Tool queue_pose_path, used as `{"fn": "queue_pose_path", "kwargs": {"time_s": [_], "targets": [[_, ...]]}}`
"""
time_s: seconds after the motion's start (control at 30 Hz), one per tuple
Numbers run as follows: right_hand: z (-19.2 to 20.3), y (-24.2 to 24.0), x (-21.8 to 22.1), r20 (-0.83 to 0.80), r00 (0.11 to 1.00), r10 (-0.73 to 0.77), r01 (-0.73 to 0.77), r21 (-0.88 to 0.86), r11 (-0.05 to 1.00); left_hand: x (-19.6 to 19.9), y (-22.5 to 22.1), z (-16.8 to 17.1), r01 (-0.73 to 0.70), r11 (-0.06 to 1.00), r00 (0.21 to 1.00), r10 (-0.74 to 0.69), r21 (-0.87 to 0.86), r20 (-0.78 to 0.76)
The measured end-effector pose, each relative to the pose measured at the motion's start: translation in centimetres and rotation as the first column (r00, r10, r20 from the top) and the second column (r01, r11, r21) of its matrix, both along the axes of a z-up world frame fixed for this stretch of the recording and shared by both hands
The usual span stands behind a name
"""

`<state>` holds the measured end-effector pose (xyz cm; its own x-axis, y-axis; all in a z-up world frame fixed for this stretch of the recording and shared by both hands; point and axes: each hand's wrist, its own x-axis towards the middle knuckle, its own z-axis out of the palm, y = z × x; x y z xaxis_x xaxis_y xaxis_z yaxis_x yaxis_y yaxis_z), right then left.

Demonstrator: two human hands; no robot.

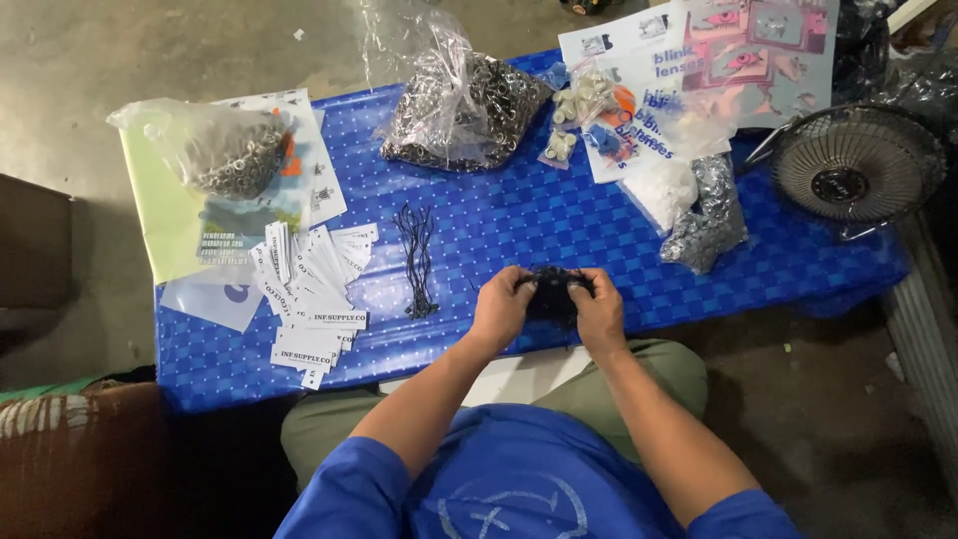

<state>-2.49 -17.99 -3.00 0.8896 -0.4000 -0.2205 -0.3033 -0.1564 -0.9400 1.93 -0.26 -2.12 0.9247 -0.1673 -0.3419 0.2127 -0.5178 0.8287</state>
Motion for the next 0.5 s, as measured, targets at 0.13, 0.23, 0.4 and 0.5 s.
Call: {"fn": "queue_pose_path", "kwargs": {"time_s": [0.13,0.23,0.4,0.5], "targets": [[0.3,0.1,-0.2,0.015,1.0,0.012,-0.012,0.04,0.999,-0.2,-0.2,-0.9,-0.003,0.998,0.998,-0.001,-0.057,-0.064],[1.7,0.1,-0.3,0.18,0.967,0.182,-0.15,-0.179,0.972,-0.3,-0.3,-1.4,-0.032,0.996,0.993,0.022,-0.082,-0.113],[2.4,0.4,-0.4,0.322,0.904,0.282,-0.144,-0.392,0.909,-0.8,-0.5,0.8,-0.003,0.981,0.992,-0.022,-0.195,-0.127],[2.1,0.4,-0.4,0.207,0.94,0.271,-0.228,-0.21,0.951,-0.8,-0.5,2.5,0.035,0.978,0.99,-0.061,-0.205,-0.125]]}}
